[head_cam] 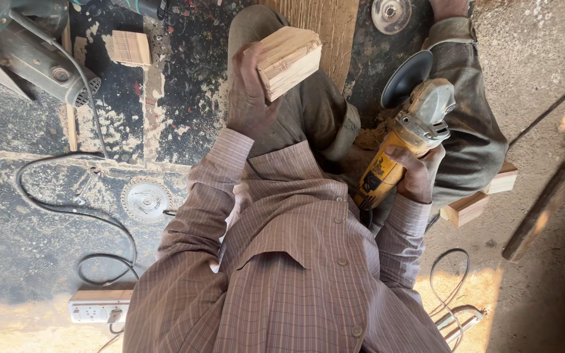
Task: The person uses an angle grinder with a sanding disc to smooth the edges of small wooden blocks. They hold each block with one hand and move the grinder along the edges, then place the finished pieces aside.
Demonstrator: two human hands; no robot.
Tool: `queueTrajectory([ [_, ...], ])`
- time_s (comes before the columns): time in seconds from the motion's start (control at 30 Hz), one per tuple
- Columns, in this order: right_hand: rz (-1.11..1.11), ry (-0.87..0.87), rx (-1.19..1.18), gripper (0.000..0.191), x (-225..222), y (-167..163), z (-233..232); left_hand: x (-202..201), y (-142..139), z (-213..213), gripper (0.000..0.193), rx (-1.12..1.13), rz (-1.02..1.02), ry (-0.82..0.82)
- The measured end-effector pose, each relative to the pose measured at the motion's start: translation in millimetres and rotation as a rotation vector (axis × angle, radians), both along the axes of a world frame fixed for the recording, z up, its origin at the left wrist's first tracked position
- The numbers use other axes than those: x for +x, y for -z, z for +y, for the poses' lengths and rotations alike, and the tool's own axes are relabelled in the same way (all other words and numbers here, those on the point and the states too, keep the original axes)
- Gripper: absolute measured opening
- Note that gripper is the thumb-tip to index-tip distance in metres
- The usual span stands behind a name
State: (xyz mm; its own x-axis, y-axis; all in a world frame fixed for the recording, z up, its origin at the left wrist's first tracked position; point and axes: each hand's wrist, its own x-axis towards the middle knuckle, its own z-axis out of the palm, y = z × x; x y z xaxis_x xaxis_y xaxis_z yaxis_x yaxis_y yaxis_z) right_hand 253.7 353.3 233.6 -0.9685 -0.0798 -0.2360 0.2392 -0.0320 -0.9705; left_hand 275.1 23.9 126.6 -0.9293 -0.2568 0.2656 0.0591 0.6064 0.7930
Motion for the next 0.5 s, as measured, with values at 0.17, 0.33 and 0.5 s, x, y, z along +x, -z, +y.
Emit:
queueTrajectory([
  [0.17, -0.013, -0.107, 0.044, 0.052, -5, -9, -14, -1, 10, -12, 0.13, 0.015, 0.065, 0.037],
  [0.33, -0.034, -0.162, 0.078, 0.052, -7, -23, -34, 3, -2, -4, 0.116, 0.361, -0.065, 0.018],
  [0.5, -0.031, -0.276, 0.12, 0.053, -14, -29, -41, 5, 1, -13, 0.101, 0.003, -0.002, 0.035],
])
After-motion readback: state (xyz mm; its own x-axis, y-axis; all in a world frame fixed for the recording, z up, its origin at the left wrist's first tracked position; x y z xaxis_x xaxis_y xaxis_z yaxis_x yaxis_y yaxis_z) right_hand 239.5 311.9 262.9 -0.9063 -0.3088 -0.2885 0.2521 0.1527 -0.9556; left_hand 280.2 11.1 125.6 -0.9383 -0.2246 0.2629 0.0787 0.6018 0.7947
